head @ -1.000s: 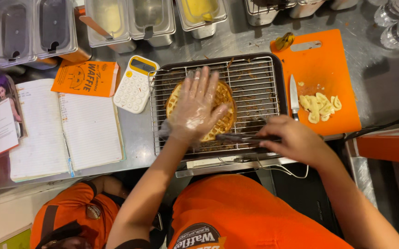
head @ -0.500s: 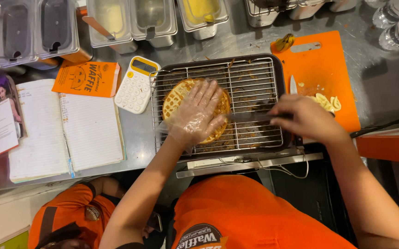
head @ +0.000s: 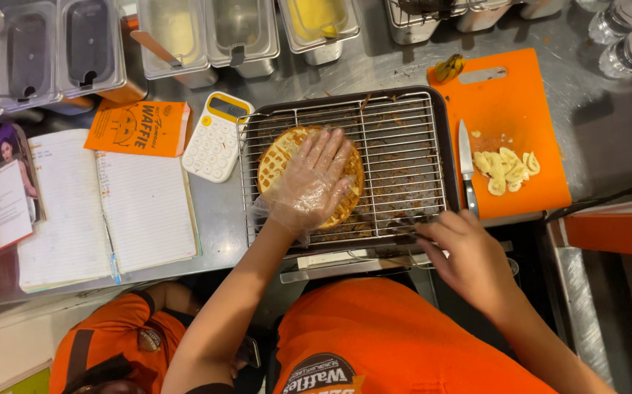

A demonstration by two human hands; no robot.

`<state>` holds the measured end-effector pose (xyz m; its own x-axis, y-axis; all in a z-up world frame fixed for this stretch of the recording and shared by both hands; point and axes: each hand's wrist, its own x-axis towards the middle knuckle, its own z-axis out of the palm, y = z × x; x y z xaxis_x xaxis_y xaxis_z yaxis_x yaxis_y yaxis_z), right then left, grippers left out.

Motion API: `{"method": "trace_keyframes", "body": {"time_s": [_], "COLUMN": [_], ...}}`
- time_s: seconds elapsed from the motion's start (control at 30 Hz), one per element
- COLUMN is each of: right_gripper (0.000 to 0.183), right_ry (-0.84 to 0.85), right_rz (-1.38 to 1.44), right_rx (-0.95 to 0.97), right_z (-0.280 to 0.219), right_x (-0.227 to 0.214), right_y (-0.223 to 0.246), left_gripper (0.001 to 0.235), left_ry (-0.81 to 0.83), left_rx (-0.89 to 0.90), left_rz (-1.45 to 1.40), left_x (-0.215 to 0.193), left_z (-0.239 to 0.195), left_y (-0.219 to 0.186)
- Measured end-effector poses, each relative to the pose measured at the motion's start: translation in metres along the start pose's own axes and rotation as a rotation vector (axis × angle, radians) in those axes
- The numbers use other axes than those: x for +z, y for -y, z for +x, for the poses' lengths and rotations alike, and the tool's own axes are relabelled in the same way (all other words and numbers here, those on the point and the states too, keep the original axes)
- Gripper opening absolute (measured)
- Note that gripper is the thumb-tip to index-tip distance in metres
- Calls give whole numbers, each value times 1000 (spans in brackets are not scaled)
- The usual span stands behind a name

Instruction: The person removes a cooked waffle from a waffle iron and places it on a wire rack. They spread a dark chocolate-like topping over the waffle and then place sliced banana pieces on top.

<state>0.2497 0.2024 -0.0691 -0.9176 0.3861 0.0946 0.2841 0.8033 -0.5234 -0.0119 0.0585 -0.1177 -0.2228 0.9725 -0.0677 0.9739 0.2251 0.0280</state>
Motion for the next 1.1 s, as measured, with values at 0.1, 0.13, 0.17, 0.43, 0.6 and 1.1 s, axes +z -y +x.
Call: {"method": "trace_keyframes", "body": {"time_s": [0.1, 0.13, 0.17, 0.43, 0.6, 1.1], "right_gripper": [23, 21, 20, 22, 23, 22], "right_ry": [12, -4, -21, 177, 271, 343], "right_rz": [76, 109, 141, 321, 297, 306], "right_rx": [-56, -66, -77, 128, -65, -159], "right_z": [5, 12, 19, 19, 34, 68], "right_x": [1, 1, -1, -37, -15, -2], "right_y": [-8, -16, -25, -60, -56, -62], "left_gripper": [67, 67, 68, 67, 79, 84], "left_ry": [24, 46, 68, 108, -11, 4], "left_rx": [17, 23, 30, 227, -458, -103], "left_rz": [22, 37, 51, 1, -202, -1], "left_x": [5, 8, 9, -12, -12, -3], "left_z": [1, 2, 3, -1, -14, -1], "left_y": [1, 1, 1, 27, -16, 1]}}
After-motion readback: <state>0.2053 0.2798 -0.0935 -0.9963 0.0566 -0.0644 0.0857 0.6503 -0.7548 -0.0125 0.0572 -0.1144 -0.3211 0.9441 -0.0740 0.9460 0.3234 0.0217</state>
